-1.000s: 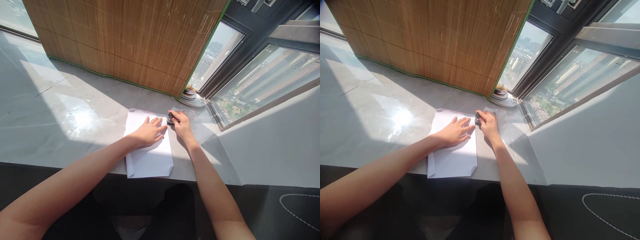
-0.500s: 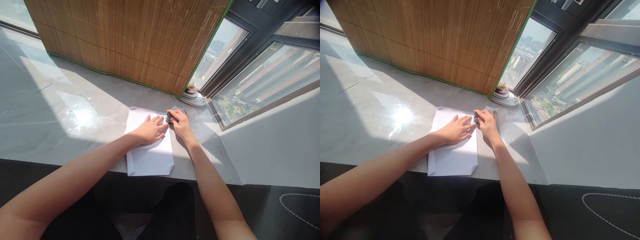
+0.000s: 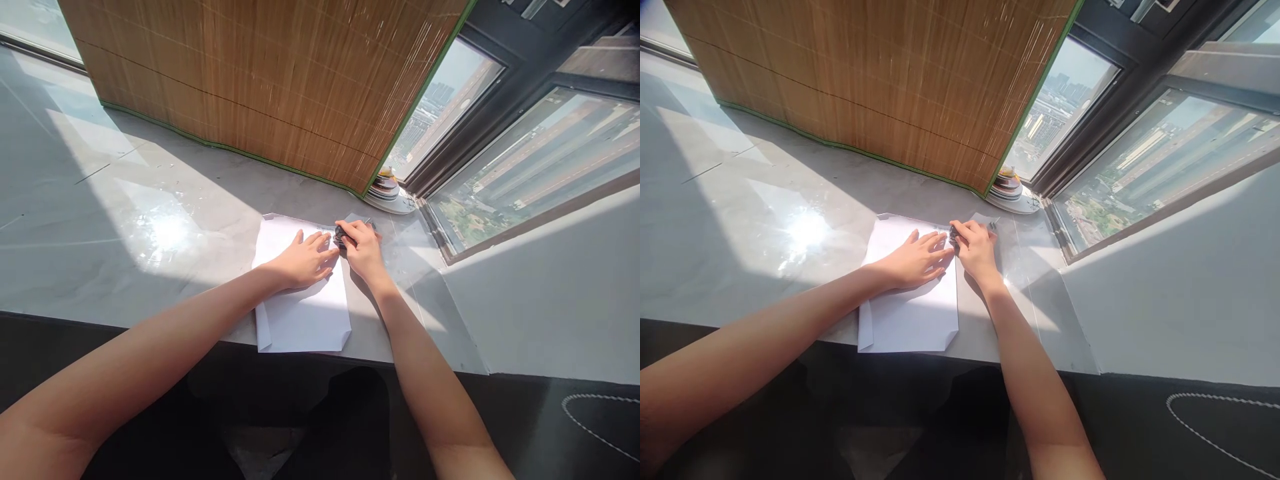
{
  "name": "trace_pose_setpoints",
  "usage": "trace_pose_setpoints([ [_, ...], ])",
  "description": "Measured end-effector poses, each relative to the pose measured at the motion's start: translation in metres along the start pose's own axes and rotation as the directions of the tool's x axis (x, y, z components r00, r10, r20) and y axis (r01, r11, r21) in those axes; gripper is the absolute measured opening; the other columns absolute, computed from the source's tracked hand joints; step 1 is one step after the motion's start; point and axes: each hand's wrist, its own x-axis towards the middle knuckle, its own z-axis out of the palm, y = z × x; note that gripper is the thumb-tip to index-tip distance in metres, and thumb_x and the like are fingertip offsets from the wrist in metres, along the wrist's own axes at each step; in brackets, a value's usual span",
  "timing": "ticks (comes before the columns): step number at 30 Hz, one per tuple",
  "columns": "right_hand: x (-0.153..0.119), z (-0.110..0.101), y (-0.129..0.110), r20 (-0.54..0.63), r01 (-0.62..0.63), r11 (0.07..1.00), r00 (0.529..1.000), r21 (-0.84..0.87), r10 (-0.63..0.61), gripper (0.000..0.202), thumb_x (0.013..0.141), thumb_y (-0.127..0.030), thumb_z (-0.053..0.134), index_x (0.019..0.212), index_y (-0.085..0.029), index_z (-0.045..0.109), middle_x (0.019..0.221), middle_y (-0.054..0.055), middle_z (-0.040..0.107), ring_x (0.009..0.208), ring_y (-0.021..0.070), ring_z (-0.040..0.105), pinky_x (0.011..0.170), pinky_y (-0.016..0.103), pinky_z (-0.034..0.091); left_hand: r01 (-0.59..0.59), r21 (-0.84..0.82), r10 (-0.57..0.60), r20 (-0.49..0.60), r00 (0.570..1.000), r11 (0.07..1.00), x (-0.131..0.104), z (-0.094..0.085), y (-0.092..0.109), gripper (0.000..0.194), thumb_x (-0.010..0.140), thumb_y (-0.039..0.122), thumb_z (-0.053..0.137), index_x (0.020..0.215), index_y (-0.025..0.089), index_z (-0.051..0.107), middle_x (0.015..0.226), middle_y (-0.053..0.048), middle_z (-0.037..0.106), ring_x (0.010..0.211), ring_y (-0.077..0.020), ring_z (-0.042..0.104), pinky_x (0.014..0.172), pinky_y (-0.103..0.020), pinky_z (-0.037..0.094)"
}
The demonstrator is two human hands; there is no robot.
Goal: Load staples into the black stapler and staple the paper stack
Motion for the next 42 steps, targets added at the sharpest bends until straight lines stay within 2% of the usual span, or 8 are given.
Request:
trace_pose_setpoints([
  [6, -0.001, 0.000, -0.003, 0.024, -0.003, 0.995, 1.000, -0.098, 0.005, 0.045, 0.099, -0.017, 0.049, 0.134, -0.030, 0.075, 0.114, 0.008, 0.072, 0.109, 0.0306, 0.060, 0.102, 0.049, 0.039, -0.001, 0.026, 0.000, 0.027, 1.000, 1.000, -0.001, -0.003, 0.002, 0.049, 0.107, 0.043, 0.043, 0.149, 0.024, 0.060, 0.168, -0.021, 0.042, 0.154, -0.0409, 0.040, 0.121, -0.068, 0.031],
  [14, -0.001, 0.002, -0.007, 0.044, 0.001, 0.978, 0.999, -0.210, 0.008, 0.047, 0.098, -0.014, 0.048, 0.134, -0.031, 0.074, 0.114, 0.010, 0.072, 0.109, 0.0307, 0.057, 0.100, 0.049, 0.038, 0.009, 0.019, -0.010, 0.025, 1.000, 1.000, -0.001, -0.004, 0.004, 0.046, 0.106, 0.043, 0.047, 0.146, 0.024, 0.062, 0.166, -0.021, 0.044, 0.151, -0.0408, 0.042, 0.120, -0.069, 0.031],
  [22, -0.005, 0.009, -0.017, 0.099, 0.068, 0.915, 0.995, -0.398, -0.031, 0.041, 0.099, -0.012, 0.048, 0.126, -0.030, 0.074, 0.114, 0.011, 0.069, 0.110, 0.0316, 0.052, 0.106, 0.055, 0.030, -0.001, -0.029, 0.001, -0.002, 1.000, 1.000, -0.001, 0.000, 0.000, 0.045, 0.106, 0.044, 0.046, 0.143, 0.026, 0.063, 0.164, -0.021, 0.044, 0.149, -0.0402, 0.045, 0.119, -0.068, 0.033],
  [25, -0.005, 0.007, -0.017, 0.104, 0.074, 0.919, 0.994, -0.387, -0.036, 0.040, 0.100, -0.014, 0.048, 0.127, -0.030, 0.073, 0.115, 0.012, 0.069, 0.111, 0.0322, 0.053, 0.108, 0.057, 0.030, 0.001, -0.028, -0.001, 0.003, 1.000, 1.000, -0.001, -0.001, 0.000, 0.044, 0.106, 0.043, 0.045, 0.142, 0.026, 0.064, 0.162, -0.020, 0.045, 0.148, -0.0397, 0.046, 0.118, -0.068, 0.034],
  [28, -0.003, -0.001, -0.008, 0.088, 0.063, 0.947, 0.995, -0.314, -0.037, 0.048, 0.099, -0.014, 0.047, 0.140, -0.030, 0.067, 0.120, 0.012, 0.069, 0.114, 0.0324, 0.055, 0.107, 0.055, 0.035, 0.009, -0.028, -0.009, 0.011, 1.000, 1.000, -0.001, -0.003, 0.000, 0.043, 0.105, 0.041, 0.048, 0.142, 0.026, 0.064, 0.162, -0.020, 0.046, 0.149, -0.0407, 0.044, 0.120, -0.069, 0.032],
  [32, 0.002, -0.010, 0.015, -0.028, -0.054, 0.973, 0.998, -0.226, 0.049, 0.059, 0.093, -0.009, 0.048, 0.147, -0.028, 0.063, 0.122, 0.012, 0.068, 0.118, 0.0325, 0.058, 0.106, 0.052, 0.042, 0.016, -0.030, -0.016, 0.015, 1.000, 0.999, -0.001, -0.004, 0.000, 0.044, 0.105, 0.040, 0.049, 0.145, 0.027, 0.063, 0.161, -0.019, 0.049, 0.152, -0.0412, 0.042, 0.122, -0.069, 0.029],
  [36, 0.007, -0.007, 0.029, -0.112, -0.149, 0.974, 0.985, -0.171, 0.131, 0.062, 0.091, -0.009, 0.046, 0.148, -0.028, 0.062, 0.124, 0.012, 0.067, 0.123, 0.0327, 0.058, 0.107, 0.053, 0.045, 0.015, 0.019, -0.016, 0.048, 0.999, 1.000, -0.001, -0.003, -0.001, 0.047, 0.107, 0.043, 0.044, 0.147, 0.025, 0.062, 0.164, -0.020, 0.047, 0.155, -0.0405, 0.039, 0.122, -0.067, 0.029],
  [42, 0.009, -0.002, 0.031, -0.114, -0.178, 0.974, 0.980, -0.139, 0.163, 0.061, 0.091, -0.009, 0.048, 0.148, -0.028, 0.063, 0.128, 0.012, 0.066, 0.128, 0.0330, 0.056, 0.110, 0.052, 0.046, 0.049, 0.030, -0.051, 0.047, 0.998, 0.998, 0.000, -0.003, -0.003, 0.058, 0.105, 0.048, 0.045, 0.155, 0.018, 0.052, 0.166, -0.019, 0.046, 0.156, -0.0367, 0.039, 0.127, -0.058, 0.025],
])
